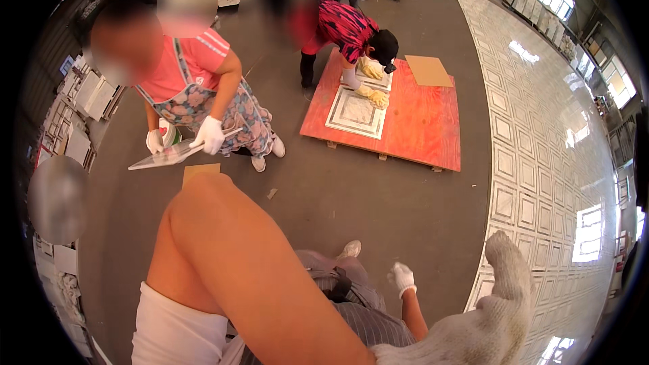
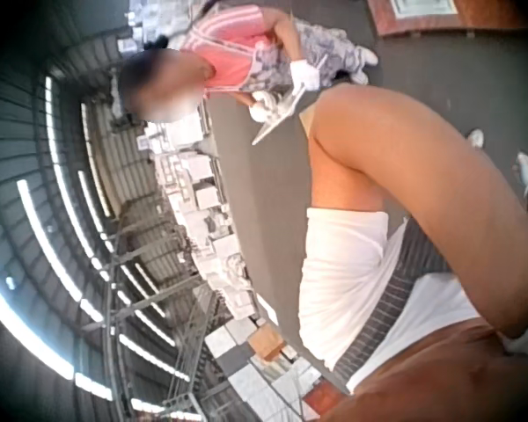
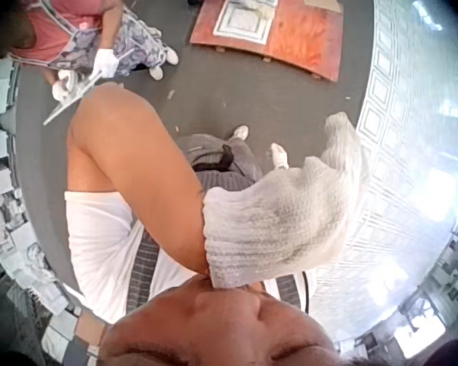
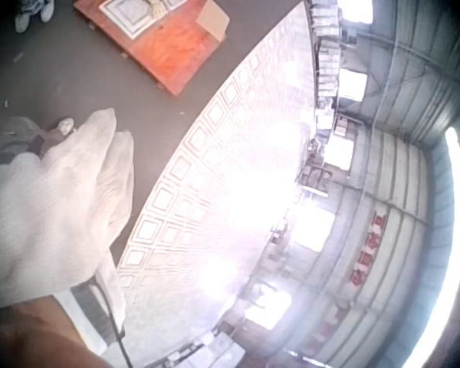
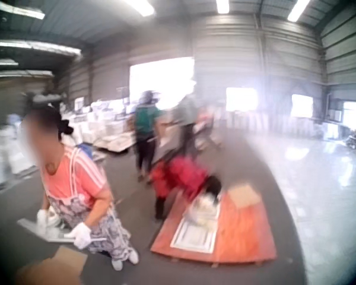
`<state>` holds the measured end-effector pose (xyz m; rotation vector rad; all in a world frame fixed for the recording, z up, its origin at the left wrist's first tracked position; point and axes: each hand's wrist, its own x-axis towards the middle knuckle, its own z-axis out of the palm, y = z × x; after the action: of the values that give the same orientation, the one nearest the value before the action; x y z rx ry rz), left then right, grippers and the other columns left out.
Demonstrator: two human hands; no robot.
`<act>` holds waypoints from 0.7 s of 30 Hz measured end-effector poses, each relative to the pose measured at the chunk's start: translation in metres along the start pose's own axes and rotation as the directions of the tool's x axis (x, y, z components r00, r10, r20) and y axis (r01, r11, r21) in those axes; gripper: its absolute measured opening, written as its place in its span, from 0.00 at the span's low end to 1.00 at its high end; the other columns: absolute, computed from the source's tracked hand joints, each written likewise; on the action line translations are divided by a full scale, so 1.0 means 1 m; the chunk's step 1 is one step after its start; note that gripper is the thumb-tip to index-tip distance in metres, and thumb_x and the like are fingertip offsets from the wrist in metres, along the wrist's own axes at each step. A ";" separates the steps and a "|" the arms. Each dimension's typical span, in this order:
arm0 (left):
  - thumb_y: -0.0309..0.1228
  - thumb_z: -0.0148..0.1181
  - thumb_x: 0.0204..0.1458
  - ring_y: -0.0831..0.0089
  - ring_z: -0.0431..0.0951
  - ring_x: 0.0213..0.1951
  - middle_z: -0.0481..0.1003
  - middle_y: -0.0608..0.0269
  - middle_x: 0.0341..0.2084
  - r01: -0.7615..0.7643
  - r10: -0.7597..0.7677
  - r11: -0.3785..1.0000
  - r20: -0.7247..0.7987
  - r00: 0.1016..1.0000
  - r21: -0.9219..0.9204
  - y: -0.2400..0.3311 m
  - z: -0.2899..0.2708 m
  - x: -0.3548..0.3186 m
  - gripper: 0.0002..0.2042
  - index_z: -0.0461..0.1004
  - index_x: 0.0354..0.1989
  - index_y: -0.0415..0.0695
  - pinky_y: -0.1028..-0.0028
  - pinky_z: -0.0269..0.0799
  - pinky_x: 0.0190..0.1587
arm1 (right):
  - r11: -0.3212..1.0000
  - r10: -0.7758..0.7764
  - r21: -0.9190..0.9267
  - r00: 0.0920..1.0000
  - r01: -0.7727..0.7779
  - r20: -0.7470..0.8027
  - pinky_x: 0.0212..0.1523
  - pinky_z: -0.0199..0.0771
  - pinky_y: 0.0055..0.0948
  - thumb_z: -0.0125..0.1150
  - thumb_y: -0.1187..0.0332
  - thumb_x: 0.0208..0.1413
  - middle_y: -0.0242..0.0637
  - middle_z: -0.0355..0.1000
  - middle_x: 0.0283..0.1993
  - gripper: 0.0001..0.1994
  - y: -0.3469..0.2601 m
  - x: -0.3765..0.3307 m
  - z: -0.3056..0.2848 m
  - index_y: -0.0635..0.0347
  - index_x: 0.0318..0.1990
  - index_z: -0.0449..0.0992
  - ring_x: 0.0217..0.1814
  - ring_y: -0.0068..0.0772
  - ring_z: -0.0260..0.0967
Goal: The person places square marble tiles with geometric patterns onto a floor, aligning them with existing tiles. They retrieve tiles from a red pallet and position them carefully to continue the pattern. Other workers are present and also handling tiles.
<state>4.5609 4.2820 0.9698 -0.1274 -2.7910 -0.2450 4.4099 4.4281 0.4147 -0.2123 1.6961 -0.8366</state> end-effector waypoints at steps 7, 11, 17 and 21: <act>0.33 0.55 0.45 0.67 0.73 0.27 0.71 0.60 0.20 -0.077 0.071 0.994 -0.082 0.994 -0.078 -0.113 0.013 0.077 0.08 0.74 0.24 0.41 0.69 0.70 0.29 | 0.943 -0.119 0.293 0.983 0.156 -0.142 0.26 0.72 0.23 0.52 0.62 0.62 0.34 0.72 0.36 0.17 -0.151 0.088 -0.059 0.62 0.54 0.70 0.31 0.23 0.71; 0.33 0.55 0.44 0.68 0.73 0.26 0.71 0.61 0.19 -0.051 0.048 0.993 -0.033 0.998 -0.104 -0.179 0.027 0.103 0.08 0.74 0.23 0.41 0.69 0.69 0.28 | 0.953 -0.010 0.300 0.992 0.047 -0.122 0.28 0.71 0.24 0.53 0.65 0.60 0.33 0.73 0.33 0.15 -0.138 0.137 -0.047 0.63 0.50 0.73 0.29 0.23 0.70; 0.37 0.56 0.47 0.64 0.77 0.28 0.73 0.61 0.22 0.017 0.077 0.947 0.279 0.957 -0.321 -0.371 0.212 0.093 0.10 0.74 0.23 0.43 0.66 0.75 0.29 | 0.968 0.182 0.213 0.954 -0.132 -0.237 0.22 0.65 0.30 0.51 0.64 0.54 0.32 0.68 0.23 0.10 -0.046 0.161 -0.072 0.57 0.26 0.72 0.23 0.25 0.63; 0.41 0.50 0.54 0.57 0.75 0.42 0.75 0.56 0.35 0.562 -0.267 0.764 0.636 0.724 -0.318 -0.460 0.281 0.051 0.13 0.74 0.40 0.46 0.61 0.74 0.41 | 0.875 0.388 0.413 0.876 -0.252 -0.287 0.26 0.70 0.32 0.50 0.62 0.57 0.36 0.72 0.31 0.12 -0.103 0.164 -0.066 0.61 0.38 0.73 0.29 0.29 0.69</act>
<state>4.3689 3.8850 0.6548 0.4236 -3.2201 -1.2394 4.2696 4.2906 0.3561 0.5060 1.8069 -0.9535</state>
